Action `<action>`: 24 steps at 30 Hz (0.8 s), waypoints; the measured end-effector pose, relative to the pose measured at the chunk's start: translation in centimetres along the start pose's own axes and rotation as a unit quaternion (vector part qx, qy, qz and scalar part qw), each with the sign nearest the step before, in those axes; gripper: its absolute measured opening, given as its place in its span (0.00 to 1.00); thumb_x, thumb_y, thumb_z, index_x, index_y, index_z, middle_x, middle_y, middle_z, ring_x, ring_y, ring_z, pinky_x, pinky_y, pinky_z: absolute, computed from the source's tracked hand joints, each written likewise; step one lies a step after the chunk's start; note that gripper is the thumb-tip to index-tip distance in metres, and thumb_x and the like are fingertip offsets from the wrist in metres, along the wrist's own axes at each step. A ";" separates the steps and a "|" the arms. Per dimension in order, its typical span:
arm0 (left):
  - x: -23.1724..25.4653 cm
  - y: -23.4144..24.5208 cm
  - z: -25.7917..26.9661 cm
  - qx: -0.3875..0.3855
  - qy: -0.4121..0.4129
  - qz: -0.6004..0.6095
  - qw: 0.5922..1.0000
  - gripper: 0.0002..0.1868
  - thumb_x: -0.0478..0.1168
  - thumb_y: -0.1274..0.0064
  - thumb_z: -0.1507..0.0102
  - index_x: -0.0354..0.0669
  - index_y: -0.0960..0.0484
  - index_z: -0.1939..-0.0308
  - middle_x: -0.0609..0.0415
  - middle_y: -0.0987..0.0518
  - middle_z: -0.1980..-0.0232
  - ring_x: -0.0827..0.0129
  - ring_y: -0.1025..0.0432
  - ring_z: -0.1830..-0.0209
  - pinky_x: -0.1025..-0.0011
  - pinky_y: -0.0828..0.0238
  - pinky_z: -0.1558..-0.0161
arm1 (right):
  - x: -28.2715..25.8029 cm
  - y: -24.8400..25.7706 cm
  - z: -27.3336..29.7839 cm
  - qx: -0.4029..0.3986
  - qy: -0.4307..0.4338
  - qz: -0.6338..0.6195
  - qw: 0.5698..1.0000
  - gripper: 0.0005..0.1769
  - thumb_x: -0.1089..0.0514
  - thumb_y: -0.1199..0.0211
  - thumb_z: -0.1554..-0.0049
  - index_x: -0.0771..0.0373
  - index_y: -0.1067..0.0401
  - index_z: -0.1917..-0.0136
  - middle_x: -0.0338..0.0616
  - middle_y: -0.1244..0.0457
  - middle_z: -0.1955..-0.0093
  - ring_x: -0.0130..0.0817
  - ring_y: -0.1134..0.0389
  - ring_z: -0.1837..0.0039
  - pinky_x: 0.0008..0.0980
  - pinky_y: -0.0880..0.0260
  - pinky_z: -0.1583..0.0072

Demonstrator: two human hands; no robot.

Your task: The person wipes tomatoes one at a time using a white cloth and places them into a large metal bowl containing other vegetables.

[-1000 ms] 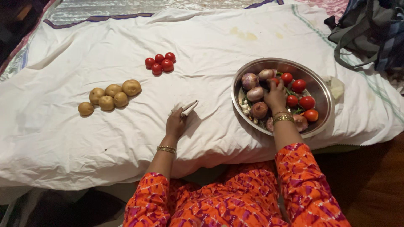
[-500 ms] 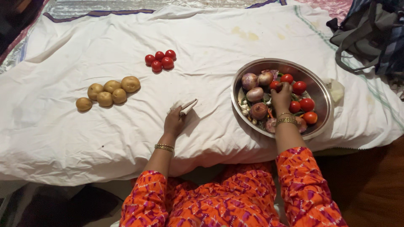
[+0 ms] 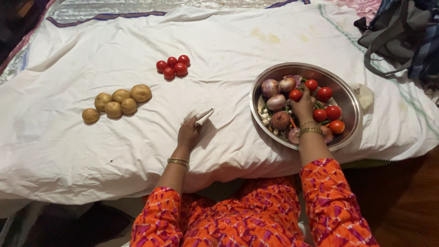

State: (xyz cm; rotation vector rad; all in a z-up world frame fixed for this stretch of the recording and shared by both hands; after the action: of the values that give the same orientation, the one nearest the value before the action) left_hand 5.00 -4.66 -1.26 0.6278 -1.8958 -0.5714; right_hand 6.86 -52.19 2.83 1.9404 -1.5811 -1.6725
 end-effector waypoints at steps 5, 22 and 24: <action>-0.8 -0.5 -0.2 0.011 -0.019 -0.012 1.000 0.19 0.39 0.48 0.37 0.36 0.20 0.43 0.37 0.18 0.49 0.44 0.25 0.48 0.54 0.28 0.47 | -0.1 0.0 0.1 -0.018 0.013 0.018 1.000 0.52 0.54 0.20 0.56 0.52 0.41 0.23 0.54 0.39 0.30 0.59 0.46 0.27 0.51 0.45 0.28; -1.3 -1.0 -0.1 0.019 -0.018 -0.014 1.000 0.21 0.40 0.48 0.37 0.37 0.21 0.41 0.38 0.19 0.46 0.45 0.25 0.45 0.56 0.29 0.45 | -1.6 1.1 0.6 0.129 0.089 -0.070 0.985 0.35 0.45 0.19 0.49 0.64 0.35 0.41 0.60 0.42 0.34 0.58 0.35 0.37 0.50 0.32 0.37; -1.1 -0.9 0.0 0.045 -0.039 -0.016 0.998 0.19 0.39 0.48 0.37 0.36 0.20 0.43 0.38 0.19 0.47 0.43 0.25 0.47 0.54 0.28 0.47 | -2.3 1.8 0.9 0.123 0.100 -0.103 0.982 0.32 0.45 0.20 0.47 0.62 0.34 0.41 0.56 0.39 0.36 0.54 0.34 0.37 0.48 0.31 0.36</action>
State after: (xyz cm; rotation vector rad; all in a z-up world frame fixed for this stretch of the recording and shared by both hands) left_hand 5.53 -4.60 -2.58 0.7042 -1.9957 -0.5400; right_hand 5.43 -50.87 5.17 2.3830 -1.6221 -1.3447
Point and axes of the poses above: each hand's wrist, its own z-axis away from the middle knuckle, its own y-axis out of the back of the hand, x = y × z, the point moved 1 cm from there along -z, towards the middle knuckle
